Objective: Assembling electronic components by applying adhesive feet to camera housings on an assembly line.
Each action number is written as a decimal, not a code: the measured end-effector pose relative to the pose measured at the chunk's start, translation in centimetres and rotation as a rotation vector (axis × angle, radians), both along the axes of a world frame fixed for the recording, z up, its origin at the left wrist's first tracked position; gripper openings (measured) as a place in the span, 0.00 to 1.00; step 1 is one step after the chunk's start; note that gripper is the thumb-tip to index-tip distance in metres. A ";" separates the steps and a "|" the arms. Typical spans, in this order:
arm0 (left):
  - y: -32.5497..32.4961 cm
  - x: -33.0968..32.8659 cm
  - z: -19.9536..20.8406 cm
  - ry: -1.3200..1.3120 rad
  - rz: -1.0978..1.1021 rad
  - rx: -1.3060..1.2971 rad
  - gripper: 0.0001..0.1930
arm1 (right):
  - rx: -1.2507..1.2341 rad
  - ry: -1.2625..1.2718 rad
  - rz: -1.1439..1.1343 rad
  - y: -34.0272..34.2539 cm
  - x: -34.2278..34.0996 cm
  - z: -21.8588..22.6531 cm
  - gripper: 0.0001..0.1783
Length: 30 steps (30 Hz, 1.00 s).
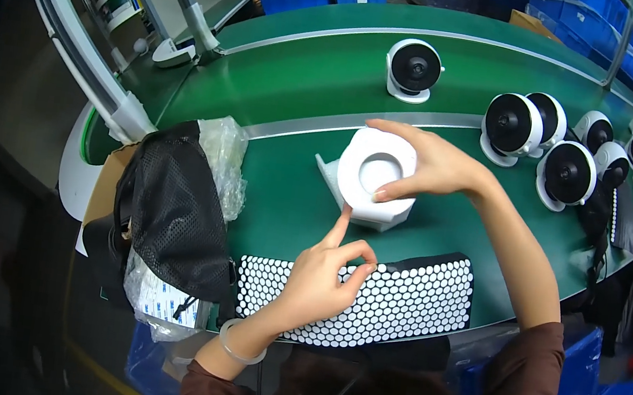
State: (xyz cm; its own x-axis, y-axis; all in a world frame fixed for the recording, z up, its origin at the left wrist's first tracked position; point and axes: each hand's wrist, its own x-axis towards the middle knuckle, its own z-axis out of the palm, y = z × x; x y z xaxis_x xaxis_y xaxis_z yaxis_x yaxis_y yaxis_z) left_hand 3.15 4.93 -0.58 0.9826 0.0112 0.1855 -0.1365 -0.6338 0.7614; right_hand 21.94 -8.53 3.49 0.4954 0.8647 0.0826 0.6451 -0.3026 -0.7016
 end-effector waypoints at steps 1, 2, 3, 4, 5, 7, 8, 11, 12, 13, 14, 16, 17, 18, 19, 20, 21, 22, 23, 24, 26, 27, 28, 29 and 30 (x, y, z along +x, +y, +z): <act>0.1 -0.2 -0.1 -0.009 -0.039 0.004 0.01 | 0.063 -0.053 0.050 -0.2 0.3 -0.5 0.50; 0.0 -0.5 -0.3 -0.015 -0.074 0.002 0.01 | 0.122 -0.102 0.105 -0.4 0.3 -0.8 0.49; -0.1 -0.7 0.0 -0.010 -0.077 0.022 0.01 | 0.148 -0.130 0.122 -0.4 0.2 -0.8 0.48; -0.2 -0.8 0.6 0.041 -0.055 0.038 0.02 | 0.098 -0.197 0.118 -0.4 0.2 -0.5 0.47; -0.2 -0.8 1.3 0.092 -0.040 0.056 0.03 | 0.049 -0.263 0.108 -0.3 0.2 0.1 0.47; 0.2 -1.2 1.7 0.057 -0.026 0.078 0.03 | 0.026 -0.271 0.112 -0.1 0.4 0.2 0.47; 0.5 -1.5 1.6 -0.016 -0.041 0.080 0.03 | -0.001 -0.254 0.122 0.0 0.4 0.6 0.47; 0.6 -2.0 2.8 0.010 -0.049 0.068 0.03 | 0.029 -0.271 0.149 -0.2 0.6 0.7 0.45; 0.5 -2.3 3.0 -0.029 -0.043 0.066 0.03 | -0.058 -0.188 0.166 -0.4 0.1 1.1 0.46; 0.4 -2.3 3.0 -0.042 -0.051 0.050 0.03 | -0.145 -0.104 0.181 -0.6 -0.5 1.7 0.47; 0.4 -2.4 3.0 -0.056 -0.055 0.033 0.03 | -0.197 -0.075 0.134 -0.9 -1.2 2.0 0.47; 0.4 -2.0 2.3 -0.119 -0.078 -0.053 0.03 | -0.108 -0.155 0.122 -1.9 -1.7 1.9 0.46; 0.3 -1.8 2.1 -0.157 -0.090 -0.090 0.03 | -0.019 -0.243 0.094 -2.8 -2.1 1.8 0.46; 0.5 -1.8 2.0 -0.159 -0.094 -0.088 0.03 | 0.284 -0.439 0.086 -2.8 -2.7 1.4 0.39; 0.7 -2.0 2.1 -0.126 -0.091 -0.106 0.03 | 0.362 -0.438 0.010 -3.4 -3.8 1.8 0.34; 0.8 -2.3 2.2 -0.100 -0.096 -0.130 0.03 | 0.433 -0.442 -0.072 -4.0 -5.7 2.6 0.29; 0.8 -2.1 1.9 -0.146 -0.127 -0.133 0.04 | 0.479 -0.546 -0.105 -5.0 -7.1 1.7 0.20; 0.9 -2.1 1.7 -0.178 -0.133 -0.125 0.03 | 0.413 -0.473 -0.066 -5.3 -9.4 1.5 0.17; 0.6 -2.0 1.8 -0.211 -0.153 -0.117 0.03 | 0.257 -0.451 -0.098 -6.1 -11.4 1.1 0.16; 0.4 -1.9 1.8 -0.210 -0.157 -0.103 0.03 | 0.228 -0.328 -0.108 -6.3 -12.6 -0.1 0.14; 0.1 -1.7 1.8 -0.195 -0.211 -0.051 0.05 | 0.220 -0.221 -0.138 -6.8 -13.3 -1.2 0.10; -0.2 -1.4 1.6 -0.204 -0.267 -0.091 0.07 | 0.202 -0.167 -0.138 -7.1 -13.4 -1.5 0.09; -1.0 -1.2 1.7 -0.275 -0.265 -0.036 0.07 | 0.242 -0.225 -0.184 -7.2 -13.6 -1.8 0.08; -1.2 -1.1 1.6 -0.289 -0.262 -0.001 0.06 | 0.240 -0.219 -0.188 -7.3 -13.9 -2.0 0.08; -1.5 -1.1 1.5 -0.302 -0.259 0.034 0.05 | 0.263 -0.177 -0.221 -7.5 -14.1 -2.2 0.08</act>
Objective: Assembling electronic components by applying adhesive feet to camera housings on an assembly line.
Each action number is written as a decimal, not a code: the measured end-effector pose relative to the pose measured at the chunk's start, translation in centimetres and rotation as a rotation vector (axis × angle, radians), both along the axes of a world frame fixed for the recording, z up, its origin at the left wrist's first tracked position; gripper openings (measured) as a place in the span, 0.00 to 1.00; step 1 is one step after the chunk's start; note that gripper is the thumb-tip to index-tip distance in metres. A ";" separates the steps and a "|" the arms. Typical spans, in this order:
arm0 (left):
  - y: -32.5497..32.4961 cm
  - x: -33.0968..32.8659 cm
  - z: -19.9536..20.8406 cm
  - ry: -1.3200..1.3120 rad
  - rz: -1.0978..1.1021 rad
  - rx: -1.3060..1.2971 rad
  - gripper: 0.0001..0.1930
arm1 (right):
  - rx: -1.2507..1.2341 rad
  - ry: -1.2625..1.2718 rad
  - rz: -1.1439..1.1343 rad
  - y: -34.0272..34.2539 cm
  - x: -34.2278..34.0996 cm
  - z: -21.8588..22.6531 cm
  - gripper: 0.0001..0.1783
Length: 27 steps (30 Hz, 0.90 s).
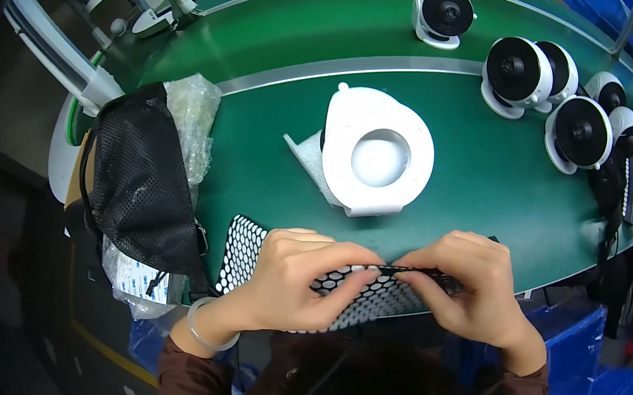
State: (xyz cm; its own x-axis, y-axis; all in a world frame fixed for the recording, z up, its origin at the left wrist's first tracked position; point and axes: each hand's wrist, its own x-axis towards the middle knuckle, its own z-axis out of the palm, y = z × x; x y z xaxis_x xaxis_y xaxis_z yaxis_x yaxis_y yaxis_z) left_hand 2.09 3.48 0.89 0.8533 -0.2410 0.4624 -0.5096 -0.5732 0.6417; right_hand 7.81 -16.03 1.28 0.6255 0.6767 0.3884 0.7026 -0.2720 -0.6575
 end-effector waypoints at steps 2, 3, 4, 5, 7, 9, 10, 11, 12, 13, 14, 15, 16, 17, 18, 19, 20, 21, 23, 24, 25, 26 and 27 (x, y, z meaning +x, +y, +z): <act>-0.4 0.1 0.1 -0.003 0.032 0.019 0.03 | 0.030 0.048 -0.033 -0.1 -0.1 -0.2 0.08; -0.6 0.1 0.2 -0.016 0.039 0.037 0.03 | 0.106 -0.028 -0.031 0.0 0.0 -0.1 0.09; -0.7 0.2 0.1 -0.025 0.038 0.024 0.03 | 0.183 -0.104 -0.029 -0.1 0.0 0.0 0.09; -0.8 0.1 0.1 -0.022 0.037 0.026 0.03 | 0.159 -0.173 -0.040 -0.3 -0.1 0.4 0.09; -0.9 0.0 0.2 -0.014 0.051 0.009 0.03 | 0.139 -0.191 -0.065 -0.4 -0.3 0.6 0.09; -1.0 0.2 0.1 -0.013 0.035 0.002 0.03 | 0.117 -0.210 -0.095 -0.3 -0.3 0.4 0.09; -1.1 0.3 0.1 -0.015 0.022 -0.006 0.03 | 0.115 -0.232 -0.106 -0.2 -0.2 0.2 0.08; -1.1 0.3 0.2 -0.014 0.024 -0.004 0.03 | 0.115 -0.255 -0.114 -0.1 -0.2 0.1 0.08; -1.1 0.2 0.2 -0.011 0.033 0.014 0.03 | 0.117 -0.254 -0.112 -0.1 -0.3 0.1 0.08; -1.1 0.2 0.3 -0.008 0.041 0.031 0.03 | 0.117 -0.273 -0.107 -0.1 -0.3 0.1 0.08; -1.2 0.1 0.3 -0.007 0.043 0.032 0.03 | 0.118 -0.291 -0.102 0.0 -0.3 0.2 0.08; -1.2 0.2 0.2 -0.015 0.052 0.034 0.03 | 0.118 -0.290 -0.101 0.0 -0.2 0.1 0.08; -1.3 0.2 0.2 -0.023 0.061 0.036 0.03 | 0.115 -0.290 -0.104 0.1 -0.1 0.0 0.08; -1.3 0.2 0.1 -0.022 0.059 0.035 0.03 | 0.112 -0.290 -0.109 0.2 -0.1 0.0 0.08; -1.3 0.3 0.1 -0.019 0.060 0.040 0.03 | 0.110 -0.288 -0.110 0.1 -0.1 0.0 0.08; -1.4 0.3 0.1 -0.015 0.061 0.044 0.03 | 0.102 -0.284 -0.109 0.1 -0.1 0.0 0.08; -1.4 0.2 0.1 -0.012 0.061 0.042 0.03 | 0.096 -0.279 -0.105 0.1 -0.1 0.0 0.08; -1.4 0.2 0.1 -0.006 0.068 0.043 0.02 | 0.094 -0.276 -0.105 0.2 -0.1 -0.1 0.08; -1.4 0.3 0.0 0.002 0.074 0.042 0.02 | 0.083 -0.331 -0.107 0.3 -0.2 0.0 0.08; -1.4 0.3 -0.1 0.015 0.078 0.007 0.02 | 0.081 -0.331 -0.107 0.4 -0.2 -0.1 0.08; -1.4 0.4 -0.2 0.029 0.082 -0.029 0.02 | 0.081 -0.376 -0.118 0.5 -0.3 -0.2 0.09; -1.3 0.4 -0.2 0.040 0.083 -0.033 0.02 | 0.082 -0.421 -0.127 0.6 -0.3 -0.3 0.09; -1.3 0.3 -0.2 0.042 0.086 -0.034 0.02 | 0.081 -0.420 -0.124 0.6 -0.2 -0.2 0.09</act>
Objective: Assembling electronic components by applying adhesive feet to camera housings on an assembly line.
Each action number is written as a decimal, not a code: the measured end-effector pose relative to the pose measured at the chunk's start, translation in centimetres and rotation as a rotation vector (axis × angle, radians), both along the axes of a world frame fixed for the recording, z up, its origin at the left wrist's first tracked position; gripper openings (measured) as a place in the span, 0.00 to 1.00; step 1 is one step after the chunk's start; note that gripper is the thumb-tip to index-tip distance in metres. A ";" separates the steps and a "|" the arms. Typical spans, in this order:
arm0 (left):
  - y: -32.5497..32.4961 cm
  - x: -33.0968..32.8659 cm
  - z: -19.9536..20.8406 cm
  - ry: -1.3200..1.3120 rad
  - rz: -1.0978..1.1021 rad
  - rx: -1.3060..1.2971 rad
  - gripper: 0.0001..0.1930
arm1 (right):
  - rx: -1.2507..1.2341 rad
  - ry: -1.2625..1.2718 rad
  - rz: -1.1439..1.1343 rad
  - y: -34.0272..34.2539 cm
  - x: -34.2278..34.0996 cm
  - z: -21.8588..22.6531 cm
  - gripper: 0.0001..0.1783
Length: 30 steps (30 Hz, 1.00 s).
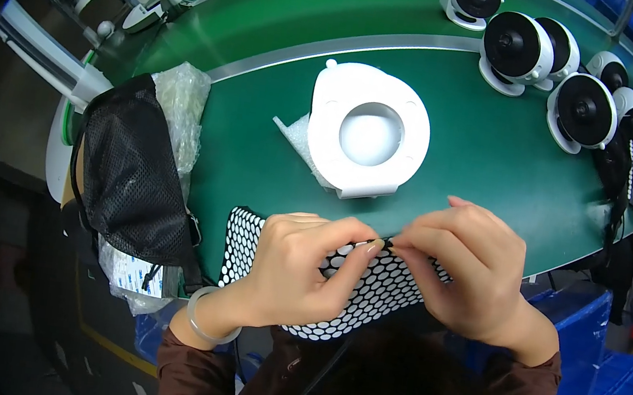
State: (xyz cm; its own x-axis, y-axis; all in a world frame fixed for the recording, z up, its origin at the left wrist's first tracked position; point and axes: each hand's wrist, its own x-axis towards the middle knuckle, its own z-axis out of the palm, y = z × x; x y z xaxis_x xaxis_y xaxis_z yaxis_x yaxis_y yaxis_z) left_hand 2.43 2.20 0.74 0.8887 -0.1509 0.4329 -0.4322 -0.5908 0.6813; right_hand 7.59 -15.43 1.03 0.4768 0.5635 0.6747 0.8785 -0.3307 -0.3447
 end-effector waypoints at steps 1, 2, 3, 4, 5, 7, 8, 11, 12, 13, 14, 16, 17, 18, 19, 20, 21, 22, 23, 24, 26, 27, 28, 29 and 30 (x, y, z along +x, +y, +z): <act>0.0 0.0 0.1 -0.004 0.002 0.008 0.02 | -0.024 0.032 0.017 0.0 0.2 0.1 0.09; 0.1 -0.1 0.2 -0.006 0.004 0.017 0.02 | -0.048 0.065 0.035 0.0 0.3 0.1 0.10; 0.1 -0.2 0.1 -0.004 0.008 0.015 0.02 | -0.050 0.067 0.038 0.1 0.4 0.2 0.10; 0.1 -0.3 0.0 -0.008 0.015 -0.002 0.02 | -0.055 0.083 0.070 0.2 0.5 0.3 0.09; 0.1 -0.2 -0.1 -0.014 0.018 -0.020 0.01 | -0.061 0.097 0.096 0.2 0.6 0.4 0.09; 0.4 -0.1 -0.5 -0.009 0.019 -0.045 0.01 | -0.047 -0.035 0.082 0.9 0.7 -0.4 0.09; 0.6 -0.2 -0.6 0.034 0.047 -0.074 0.01 | -0.029 -0.167 0.070 1.2 0.7 -0.7 0.08; 0.8 -0.2 -1.0 0.089 0.080 -0.148 0.02 | -0.068 -0.149 0.088 1.4 0.7 -0.3 0.12; 1.0 -0.3 -1.1 0.094 0.098 -0.145 0.02 | -0.088 -0.158 0.086 1.5 0.8 -0.2 0.11; 1.2 -0.4 -1.1 0.099 0.115 -0.141 0.02 | -0.089 -0.158 0.091 1.7 0.8 -0.1 0.11; 1.4 -0.4 -0.9 0.068 0.138 -0.127 0.02 | -0.032 -0.171 0.102 1.8 1.0 -0.2 0.11; 1.8 -0.6 -0.2 0.072 0.203 -0.016 0.02 | 0.023 -0.180 0.116 2.2 1.2 0.0 0.10; 2.0 -0.4 -0.5 0.062 0.217 0.017 0.02 | 0.077 0.005 0.088 2.7 1.2 0.3 0.08; 2.0 -0.1 -0.9 0.052 0.230 0.051 0.02 | 0.129 0.190 0.060 3.2 1.3 0.6 0.07; 1.7 0.1 -1.2 0.032 0.228 -0.001 0.02 | 0.140 0.241 0.061 3.6 1.5 1.1 0.05; 1.7 0.3 -1.3 0.024 0.210 -0.005 0.02 | 0.109 0.276 0.037 3.8 1.8 1.4 0.05; 1.8 0.4 -1.5 0.016 0.191 -0.009 0.02 | 0.077 0.311 0.013 4.1 2.1 1.5 0.05; 1.7 0.4 -1.5 0.031 0.201 -0.018 0.02 | 0.101 0.310 0.011 4.5 2.3 1.3 0.05; 1.7 0.5 -1.6 0.034 0.204 -0.020 0.02 | 0.098 0.313 0.014 4.7 2.5 1.1 0.05; 1.7 0.6 -1.7 0.015 0.194 -0.021 0.02 | 0.107 0.343 0.022 4.9 2.5 1.0 0.05; 1.7 0.6 -1.9 -0.009 0.181 -0.022 0.03 | 0.113 0.375 0.034 5.1 2.6 0.8 0.04; 1.7 0.6 -1.8 -0.007 0.186 -0.022 0.03 | 0.118 0.360 0.024 5.2 2.6 0.7 0.04; 1.6 0.6 -1.8 -0.008 0.190 -0.016 0.03 | 0.124 0.344 0.014 5.2 2.6 0.6 0.04; 1.6 0.6 -1.8 -0.008 0.189 -0.011 0.03 | 0.123 0.347 0.014 5.3 2.6 0.6 0.04; 1.6 0.6 -1.8 -0.005 0.190 -0.011 0.03 | 0.123 0.347 0.003 5.3 2.6 0.6 0.04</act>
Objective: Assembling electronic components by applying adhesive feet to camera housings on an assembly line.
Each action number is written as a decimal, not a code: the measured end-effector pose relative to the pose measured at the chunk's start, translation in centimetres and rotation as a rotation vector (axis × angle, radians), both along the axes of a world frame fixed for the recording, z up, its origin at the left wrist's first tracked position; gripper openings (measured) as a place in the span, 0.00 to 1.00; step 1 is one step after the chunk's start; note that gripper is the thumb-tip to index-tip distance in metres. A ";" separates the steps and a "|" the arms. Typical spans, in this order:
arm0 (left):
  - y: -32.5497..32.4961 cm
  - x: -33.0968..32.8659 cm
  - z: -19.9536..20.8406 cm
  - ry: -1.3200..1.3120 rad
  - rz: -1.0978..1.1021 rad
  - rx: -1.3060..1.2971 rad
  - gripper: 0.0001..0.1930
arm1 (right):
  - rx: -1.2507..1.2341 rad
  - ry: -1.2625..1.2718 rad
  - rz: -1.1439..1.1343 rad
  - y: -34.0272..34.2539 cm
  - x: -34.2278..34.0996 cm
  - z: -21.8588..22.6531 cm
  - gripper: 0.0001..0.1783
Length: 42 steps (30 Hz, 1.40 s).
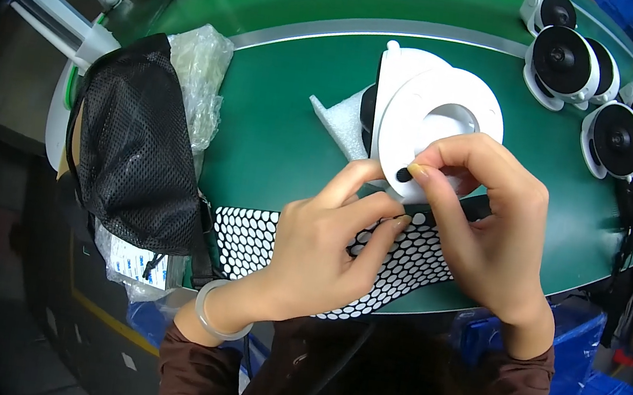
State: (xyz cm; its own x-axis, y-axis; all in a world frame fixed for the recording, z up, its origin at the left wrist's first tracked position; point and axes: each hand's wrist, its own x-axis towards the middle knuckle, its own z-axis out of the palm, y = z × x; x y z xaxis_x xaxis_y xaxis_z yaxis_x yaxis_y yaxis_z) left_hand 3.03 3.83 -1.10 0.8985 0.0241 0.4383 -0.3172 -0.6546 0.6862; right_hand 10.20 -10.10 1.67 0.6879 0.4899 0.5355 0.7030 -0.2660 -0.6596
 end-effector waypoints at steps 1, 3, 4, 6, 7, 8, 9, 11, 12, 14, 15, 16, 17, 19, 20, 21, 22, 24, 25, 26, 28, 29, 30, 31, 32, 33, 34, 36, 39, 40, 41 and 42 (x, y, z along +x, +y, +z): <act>0.0 0.0 -0.1 -0.015 -0.001 0.011 0.03 | -0.002 0.000 -0.011 0.0 0.0 0.0 0.03; 0.0 0.0 -0.1 -0.029 -0.001 0.019 0.04 | -0.005 -0.009 -0.014 0.1 0.0 0.1 0.03; 0.0 0.0 -0.2 -0.032 -0.001 0.020 0.04 | -0.007 -0.020 -0.018 0.1 0.0 0.1 0.03; 0.0 0.0 -0.2 -0.035 0.000 0.020 0.04 | -0.015 -0.021 -0.026 0.2 -0.2 0.1 0.03; 0.1 0.0 -0.2 -0.040 0.001 0.020 0.04 | -0.022 -0.022 -0.035 0.2 -0.2 0.1 0.03; 0.0 0.0 -0.2 -0.045 -0.001 0.020 0.04 | -0.023 -0.021 -0.036 0.2 -0.3 0.1 0.03; 0.0 0.0 -0.2 -0.044 -0.001 0.020 0.04 | -0.026 -0.033 -0.041 0.2 -0.3 0.1 0.04; 0.0 0.0 -0.3 -0.049 0.001 0.019 0.04 | -0.029 -0.043 -0.044 0.4 -0.3 0.1 0.04; 0.1 0.0 -0.3 -0.047 0.003 0.019 0.04 | -0.041 -0.058 -0.044 0.5 -0.4 0.1 0.04; 0.2 -0.1 -0.2 -0.045 0.000 0.046 0.04 | -0.052 -0.072 -0.043 0.5 -0.4 0.4 0.04; 0.2 -0.1 -0.2 -0.044 0.002 0.046 0.04 | -0.094 -0.054 -0.030 0.5 -0.4 0.8 0.04; 0.3 -0.1 -0.2 -0.045 -0.003 0.049 0.04 | -0.135 -0.036 -0.016 0.5 -0.4 1.0 0.04; 0.2 0.0 -0.2 -0.047 -0.014 0.052 0.03 | -0.135 -0.036 -0.019 0.5 -0.3 1.0 0.04; 0.2 -0.2 0.2 -0.030 -0.009 0.051 0.03 | -0.080 0.022 0.003 0.4 0.2 0.9 0.05; 0.1 -0.4 0.5 -0.014 0.001 0.051 0.03 | 0.008 0.091 -0.002 0.4 0.3 0.9 0.05; 0.2 -1.0 1.0 -0.025 0.021 0.115 0.03 | 0.115 0.067 -0.054 0.3 0.3 0.9 0.05; 0.0 -1.8 2.0 0.033 0.034 0.157 0.04 | 0.221 0.042 -0.108 0.0 0.0 0.9 0.05; 0.1 -2.9 3.4 0.066 0.008 0.194 0.05 | -0.013 -0.093 0.028 -2.6 -0.8 1.1 0.09; 0.4 -2.9 3.7 0.049 -0.034 0.196 0.06 | -0.115 -0.052 0.124 -3.4 -1.3 1.6 0.12; 0.5 -2.8 3.7 0.036 -0.074 0.194 0.06 | -0.188 -0.084 0.201 -3.8 -1.4 1.7 0.14; 0.6 -2.1 3.0 0.031 -0.114 0.098 0.07 | -0.205 -0.054 0.198 -4.2 -2.0 1.3 0.14; 0.5 -1.8 2.8 0.003 -0.134 0.077 0.07 | -0.187 -0.078 0.179 -4.5 -2.1 1.1 0.12; 0.2 -1.7 3.0 0.044 -0.147 0.058 0.07 | -0.168 -0.102 0.162 -4.7 -2.1 0.9 0.10; -0.2 -1.6 3.3 0.045 -0.151 0.060 0.07 | -0.166 -0.101 0.157 -4.9 -2.2 0.8 0.10; -0.7 -1.4 3.6 0.025 -0.169 0.053 0.07 | -0.161 -0.077 0.139 -5.1 -2.2 0.8 0.10; -1.0 -1.3 3.7 0.005 -0.185 0.046 0.07 | -0.156 -0.054 0.123 -5.2 -2.3 0.7 0.09; -0.9 -1.2 3.5 0.007 -0.192 0.084 0.06 | -0.155 -0.052 0.118 -5.2 -2.4 0.5 0.09; -1.2 -1.0 3.6 0.029 -0.195 0.082 0.06 | -0.085 0.011 0.100 -5.3 -2.6 0.3 0.09; -1.5 -0.4 2.8 -0.084 -0.227 0.086 0.06 | -0.048 -0.153 0.108 -5.7 -2.3 -0.5 0.10; -1.7 -0.4 3.0 -0.080 -0.225 0.095 0.06 | -0.045 -0.152 0.103 -5.8 -2.3 -0.6 0.10; -1.9 -0.3 3.1 -0.076 -0.221 0.105 0.05 | -0.049 -0.218 0.078 -5.9 -2.3 -0.6 0.11; -2.0 -0.3 3.0 -0.075 -0.224 0.108 0.05 | -0.053 -0.283 0.052 -5.9 -2.3 -0.7 0.11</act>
